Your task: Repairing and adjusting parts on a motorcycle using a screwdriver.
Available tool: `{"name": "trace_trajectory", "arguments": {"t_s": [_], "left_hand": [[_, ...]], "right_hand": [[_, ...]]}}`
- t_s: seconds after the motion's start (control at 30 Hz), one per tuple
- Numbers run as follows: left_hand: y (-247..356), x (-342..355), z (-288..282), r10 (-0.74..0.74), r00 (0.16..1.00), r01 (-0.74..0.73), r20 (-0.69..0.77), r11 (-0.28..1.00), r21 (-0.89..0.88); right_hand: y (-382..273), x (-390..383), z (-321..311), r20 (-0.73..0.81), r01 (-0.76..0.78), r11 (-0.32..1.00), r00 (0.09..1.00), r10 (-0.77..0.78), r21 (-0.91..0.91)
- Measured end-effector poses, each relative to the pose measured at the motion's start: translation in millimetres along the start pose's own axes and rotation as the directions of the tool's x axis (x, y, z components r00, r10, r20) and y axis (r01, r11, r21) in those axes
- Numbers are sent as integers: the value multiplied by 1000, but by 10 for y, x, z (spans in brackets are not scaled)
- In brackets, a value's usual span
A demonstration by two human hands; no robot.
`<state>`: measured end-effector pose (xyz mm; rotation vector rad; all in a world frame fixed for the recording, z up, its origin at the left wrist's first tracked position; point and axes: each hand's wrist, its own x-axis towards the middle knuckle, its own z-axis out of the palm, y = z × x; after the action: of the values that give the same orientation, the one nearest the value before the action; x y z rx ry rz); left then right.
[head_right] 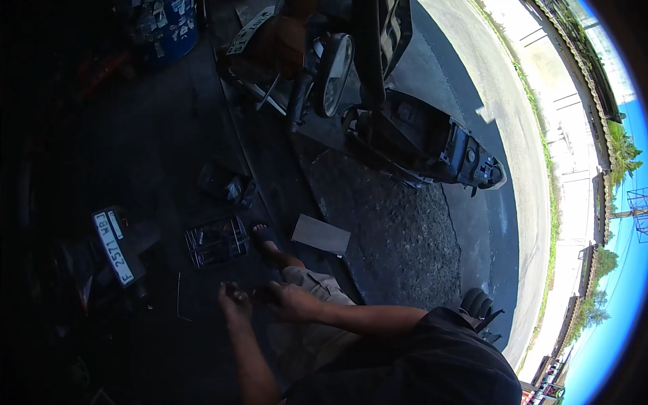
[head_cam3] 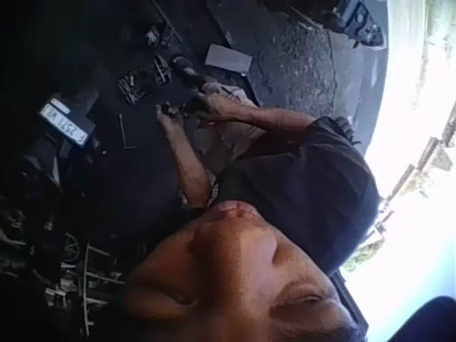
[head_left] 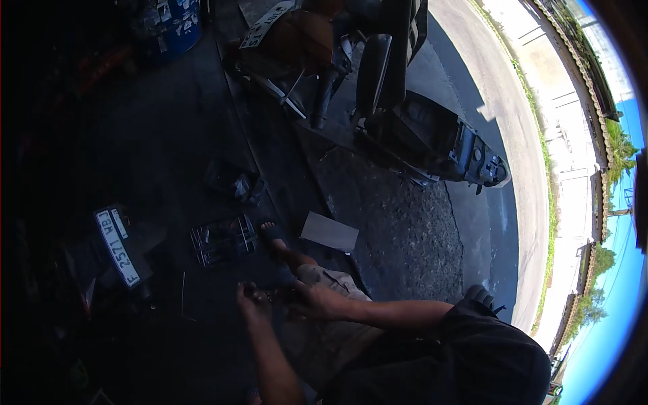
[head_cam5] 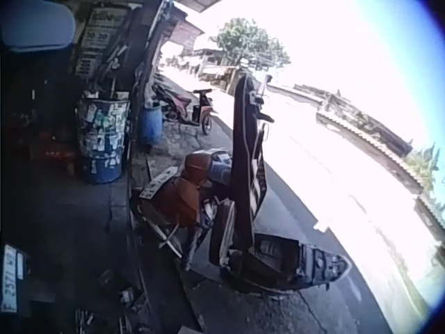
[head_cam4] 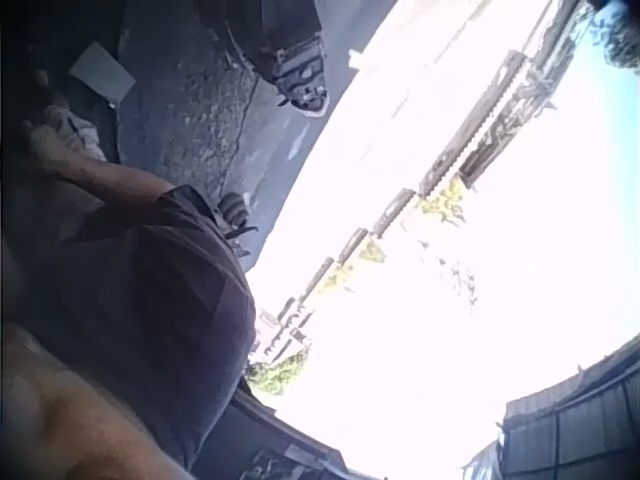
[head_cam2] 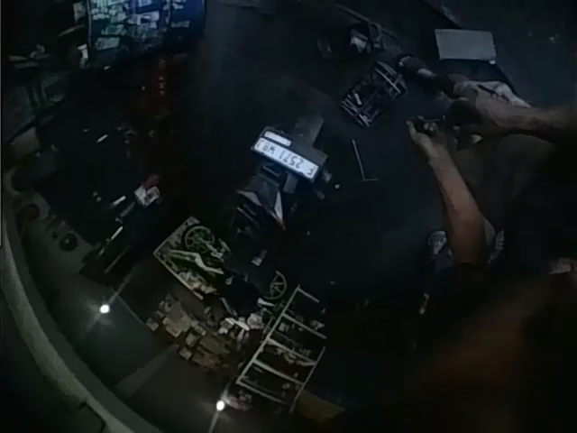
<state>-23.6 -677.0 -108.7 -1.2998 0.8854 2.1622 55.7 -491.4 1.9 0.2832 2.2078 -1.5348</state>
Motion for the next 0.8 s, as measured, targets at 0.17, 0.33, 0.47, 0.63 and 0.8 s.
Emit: {"name": "trace_trajectory", "arguments": {"t_s": [0.17, 0.33, 0.47, 0.63, 0.8], "left_hand": [[-235, -105, 363, -46, 998, 47, -31, 999, 15], [-707, -200, 996, -147, 984, 149, 104, 989, -6], [-1127, -258, 1500, -156, 983, 154, 92, 988, 26], [-1891, -219, 1982, -121, 989, 124, 90, 992, -19], [-3103, -286, 2417, -114, 992, 118, 62, 991, -65]], "right_hand": [[-239, -283, -353, -73, -9, 989, 997, -1, -145], [-234, -479, -979, -247, 93, 986, 961, -124, -136], [-140, -611, -1745, -241, 46, 997, 968, -61, -69], [552, -513, -2709, -171, 35, 998, 984, -44, -55], [1097, -810, -3950, -5, 9, 994, 1000, -10, -112]]}}
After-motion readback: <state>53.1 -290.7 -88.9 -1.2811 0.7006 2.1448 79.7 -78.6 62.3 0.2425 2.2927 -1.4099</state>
